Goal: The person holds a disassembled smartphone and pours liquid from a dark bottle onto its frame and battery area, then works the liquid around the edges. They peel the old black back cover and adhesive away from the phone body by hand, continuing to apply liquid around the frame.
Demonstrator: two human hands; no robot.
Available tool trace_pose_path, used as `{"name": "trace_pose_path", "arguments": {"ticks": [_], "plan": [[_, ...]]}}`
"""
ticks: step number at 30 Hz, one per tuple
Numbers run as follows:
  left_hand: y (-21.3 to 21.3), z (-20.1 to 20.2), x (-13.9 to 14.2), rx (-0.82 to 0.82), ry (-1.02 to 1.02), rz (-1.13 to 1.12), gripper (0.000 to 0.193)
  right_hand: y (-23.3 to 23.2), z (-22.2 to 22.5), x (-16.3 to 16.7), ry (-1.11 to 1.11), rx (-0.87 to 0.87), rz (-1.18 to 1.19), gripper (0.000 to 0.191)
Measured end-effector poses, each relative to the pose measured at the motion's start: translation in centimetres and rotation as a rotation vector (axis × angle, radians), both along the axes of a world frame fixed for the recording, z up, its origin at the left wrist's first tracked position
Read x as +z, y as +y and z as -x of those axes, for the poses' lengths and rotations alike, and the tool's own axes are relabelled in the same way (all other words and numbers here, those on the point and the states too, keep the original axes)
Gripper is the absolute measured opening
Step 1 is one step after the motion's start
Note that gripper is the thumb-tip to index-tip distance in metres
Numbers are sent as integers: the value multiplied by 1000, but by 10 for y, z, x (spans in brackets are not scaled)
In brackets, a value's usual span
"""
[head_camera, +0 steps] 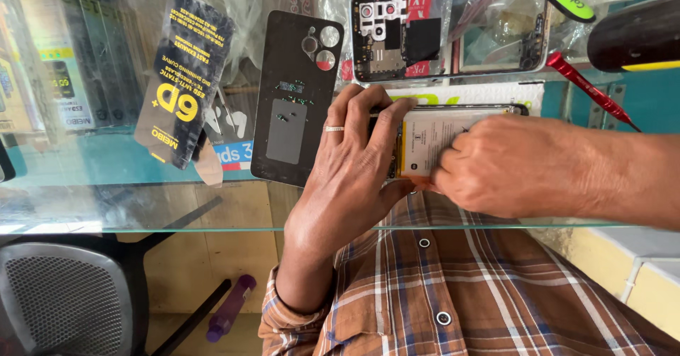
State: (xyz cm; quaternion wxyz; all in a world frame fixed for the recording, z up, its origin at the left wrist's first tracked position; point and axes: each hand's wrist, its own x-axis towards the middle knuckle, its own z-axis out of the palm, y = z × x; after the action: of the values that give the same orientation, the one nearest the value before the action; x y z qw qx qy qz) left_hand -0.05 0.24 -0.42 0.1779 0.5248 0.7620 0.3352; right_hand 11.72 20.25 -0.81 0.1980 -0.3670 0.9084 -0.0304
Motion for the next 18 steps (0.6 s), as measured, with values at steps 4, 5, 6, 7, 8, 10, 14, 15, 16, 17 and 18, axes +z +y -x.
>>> {"name": "trace_pose_path", "arguments": {"ticks": [4, 5, 6, 7, 8, 10, 14, 15, 16, 17, 18], "plan": [[-2, 3, -2, 12, -39, 10, 86, 6, 11, 2, -56, -6, 153, 11], [-1, 1, 1, 10, -38, 5, 86, 6, 10, 3, -65, -19, 169, 12], [-1, 1, 1, 13, -42, -1, 86, 6, 10, 4, -78, -28, 160, 15], [-1, 0, 1, 14, -48, -6, 85, 6, 9, 3, -92, -38, 152, 20], [0, 0, 1, 15, -44, -7, 85, 7, 8, 1, -68, -36, 156, 20], [0, 0, 0, 14, -34, -7, 84, 7, 8, 0, -77, -59, 125, 25], [-2, -2, 2, 17, -20, -4, 88, 13, 4, 23, -158, -242, 129, 49], [0, -3, 3, 19, -21, 1, 90, 21, 1, 33, -26, -293, 327, 49], [0, -4, 6, 20, -20, 1, 92, 26, -4, 43, 114, -345, 517, 48], [0, -4, 9, 29, -12, -1, 93, 31, -11, 50, -5, -476, 674, 52], [1, -6, 14, 39, 0, -1, 95, 37, -23, 56, -124, -605, 834, 56]]}}
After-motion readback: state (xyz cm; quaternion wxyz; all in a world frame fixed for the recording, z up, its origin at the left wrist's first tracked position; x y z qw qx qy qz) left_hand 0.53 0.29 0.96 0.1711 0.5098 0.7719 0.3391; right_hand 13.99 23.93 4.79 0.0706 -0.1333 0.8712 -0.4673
